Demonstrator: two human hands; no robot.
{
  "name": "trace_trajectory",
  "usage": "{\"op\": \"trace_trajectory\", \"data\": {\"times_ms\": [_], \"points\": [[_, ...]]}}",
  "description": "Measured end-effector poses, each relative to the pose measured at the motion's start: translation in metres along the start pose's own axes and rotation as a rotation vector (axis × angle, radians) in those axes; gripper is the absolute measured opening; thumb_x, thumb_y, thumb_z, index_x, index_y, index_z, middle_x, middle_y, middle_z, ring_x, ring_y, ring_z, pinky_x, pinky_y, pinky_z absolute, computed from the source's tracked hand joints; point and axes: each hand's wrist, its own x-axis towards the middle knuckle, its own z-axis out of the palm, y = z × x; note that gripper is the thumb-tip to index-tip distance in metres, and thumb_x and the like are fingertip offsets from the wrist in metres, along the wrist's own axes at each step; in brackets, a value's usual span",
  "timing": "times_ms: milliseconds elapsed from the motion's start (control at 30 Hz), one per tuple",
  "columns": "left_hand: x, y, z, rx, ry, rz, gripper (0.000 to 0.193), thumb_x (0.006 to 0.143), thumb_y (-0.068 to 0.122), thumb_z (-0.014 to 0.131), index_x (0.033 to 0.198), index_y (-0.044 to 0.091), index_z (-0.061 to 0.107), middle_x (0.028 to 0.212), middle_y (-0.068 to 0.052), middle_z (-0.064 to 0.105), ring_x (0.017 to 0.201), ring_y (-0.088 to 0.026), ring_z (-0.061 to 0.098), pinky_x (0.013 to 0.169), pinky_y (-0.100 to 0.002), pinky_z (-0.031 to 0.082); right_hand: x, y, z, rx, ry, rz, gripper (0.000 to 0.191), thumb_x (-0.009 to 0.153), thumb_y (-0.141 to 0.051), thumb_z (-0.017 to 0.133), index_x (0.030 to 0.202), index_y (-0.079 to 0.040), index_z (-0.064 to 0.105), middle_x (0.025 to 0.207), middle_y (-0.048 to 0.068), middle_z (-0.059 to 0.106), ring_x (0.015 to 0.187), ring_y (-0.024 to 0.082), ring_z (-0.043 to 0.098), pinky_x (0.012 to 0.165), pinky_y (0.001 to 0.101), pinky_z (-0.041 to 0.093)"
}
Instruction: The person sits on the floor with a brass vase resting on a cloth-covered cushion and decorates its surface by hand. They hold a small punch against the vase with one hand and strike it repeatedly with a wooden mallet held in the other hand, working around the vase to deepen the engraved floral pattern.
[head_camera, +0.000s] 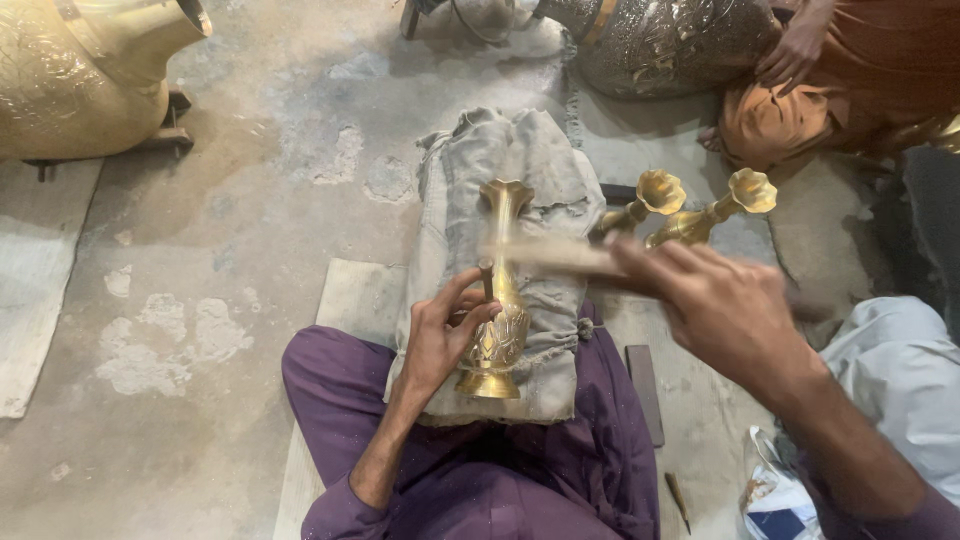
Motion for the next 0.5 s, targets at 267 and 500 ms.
{"op": "trace_trajectory", "data": {"times_ms": [267, 500], "points": [[0.003, -0.002, 0.002, 0.003, 0.037, 0.071, 0.046, 0.089, 0.015, 0.081, 0.131, 0.011, 0.063, 0.095, -0.011, 0.081, 0.087, -0.018, 0.081, 0.071, -0.033, 0.069, -0.007, -0.006, -0.004, -0.269, -0.029, -0.023, 0.064, 0.089, -0.01, 0.066, 0.147, -0.035, 0.056, 0.095, 0.002, 0.075, 0.078, 0.02, 0.075, 0.07, 0.0388, 0.064], [0.015, 0.004, 0.003, 0.047, -0.04, 0.022, 0.049, 0.09, 0.015, 0.079, 0.136, 0.013, 0.061, 0.095, -0.011, 0.082, 0.087, -0.018, 0.081, 0.072, -0.032, 0.068, -0.001, 0.002, 0.015, -0.106, -0.168, 0.04, 0.074, 0.087, -0.015, 0.065, 0.156, -0.031, 0.044, 0.101, 0.007, 0.063, 0.084, 0.022, 0.066, 0.069, 0.0393, 0.061]]}}
